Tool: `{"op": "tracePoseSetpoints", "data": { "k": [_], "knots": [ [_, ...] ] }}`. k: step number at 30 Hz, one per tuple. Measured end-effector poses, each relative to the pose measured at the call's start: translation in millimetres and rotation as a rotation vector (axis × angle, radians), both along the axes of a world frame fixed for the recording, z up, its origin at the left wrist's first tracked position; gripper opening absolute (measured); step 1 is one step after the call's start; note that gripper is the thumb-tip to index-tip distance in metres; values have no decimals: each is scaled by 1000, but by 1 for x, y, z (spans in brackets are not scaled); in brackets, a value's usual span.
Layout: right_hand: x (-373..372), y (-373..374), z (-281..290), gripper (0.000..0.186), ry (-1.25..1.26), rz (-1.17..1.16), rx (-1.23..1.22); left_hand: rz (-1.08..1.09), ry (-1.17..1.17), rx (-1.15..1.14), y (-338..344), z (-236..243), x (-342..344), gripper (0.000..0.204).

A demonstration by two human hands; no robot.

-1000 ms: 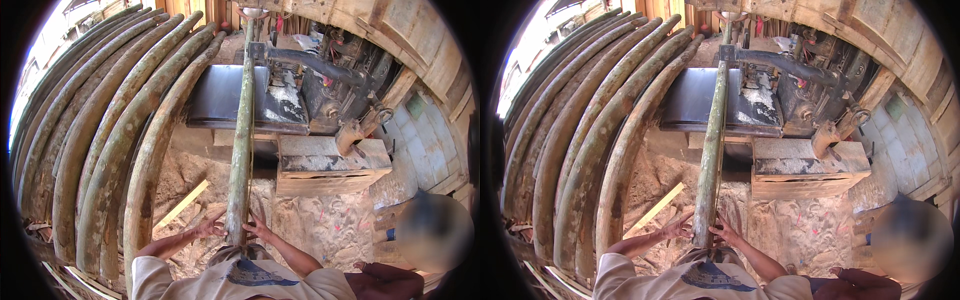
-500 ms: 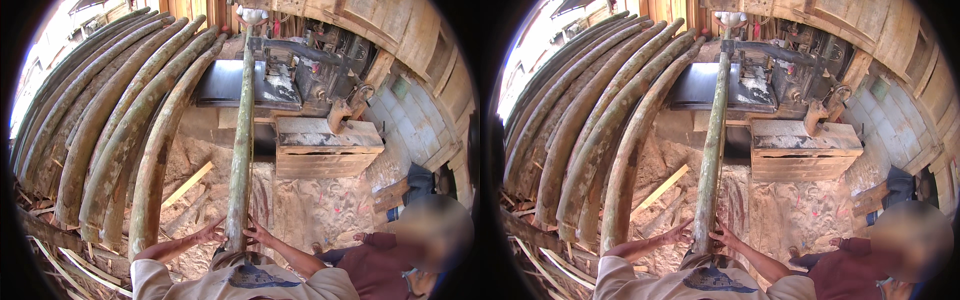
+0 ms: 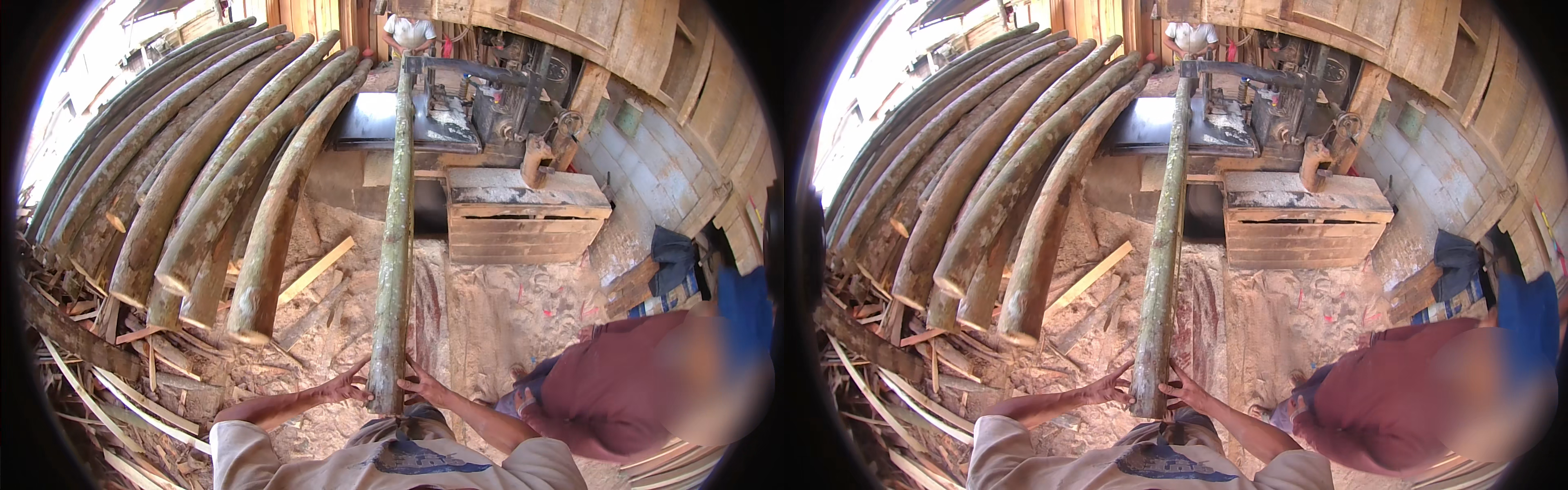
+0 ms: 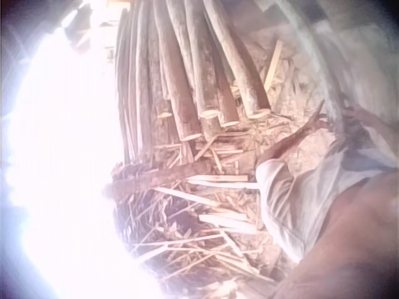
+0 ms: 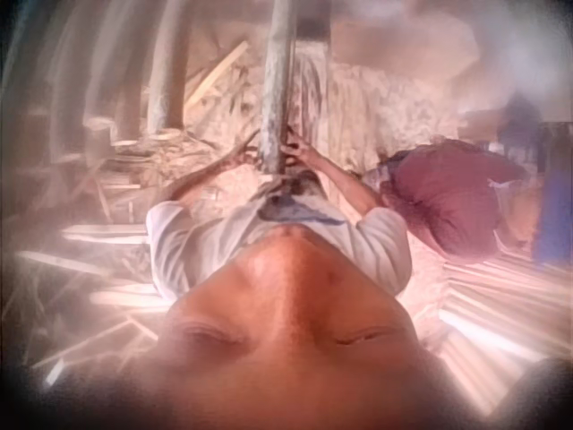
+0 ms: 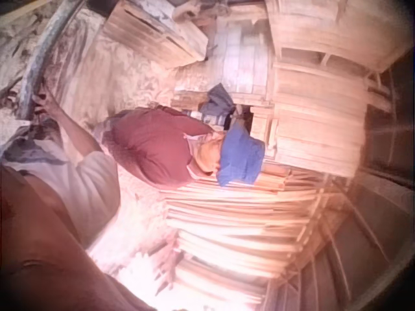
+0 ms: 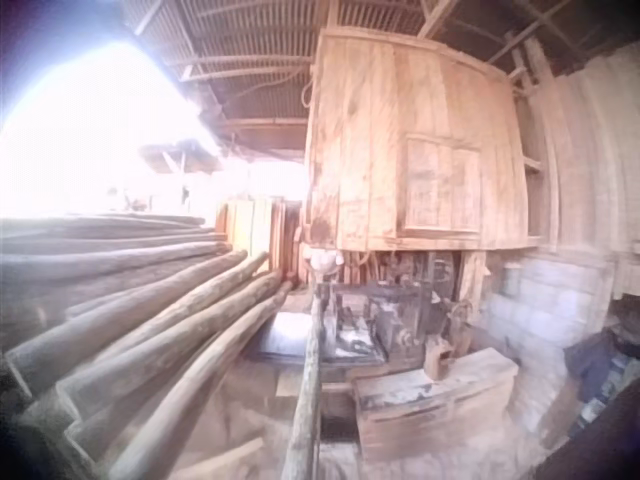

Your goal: The person feeds long logs and planks through a bandsaw to cut them into lumber. A coworker assists by guiding the wood and removing the cut pieces. The person repeatedly positions logs on the saw table and pushes them through the blade.

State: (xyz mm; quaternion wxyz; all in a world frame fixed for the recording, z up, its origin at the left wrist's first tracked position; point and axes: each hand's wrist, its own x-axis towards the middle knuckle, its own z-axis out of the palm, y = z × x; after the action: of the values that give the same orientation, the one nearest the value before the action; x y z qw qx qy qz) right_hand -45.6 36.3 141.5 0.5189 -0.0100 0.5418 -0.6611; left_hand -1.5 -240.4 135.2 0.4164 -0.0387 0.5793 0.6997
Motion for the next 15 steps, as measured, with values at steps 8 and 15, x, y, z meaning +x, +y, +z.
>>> {"op": "tracePoseSetpoints", "data": {
  "k": [8,15],
  "knots": [
    [141,16,6,105,51,14,-9,-78,119,22,1,-29,146,109],
    [257,36,13,104,69,-1,3,-63,36,107,29,20,256,103]
  ]
}}
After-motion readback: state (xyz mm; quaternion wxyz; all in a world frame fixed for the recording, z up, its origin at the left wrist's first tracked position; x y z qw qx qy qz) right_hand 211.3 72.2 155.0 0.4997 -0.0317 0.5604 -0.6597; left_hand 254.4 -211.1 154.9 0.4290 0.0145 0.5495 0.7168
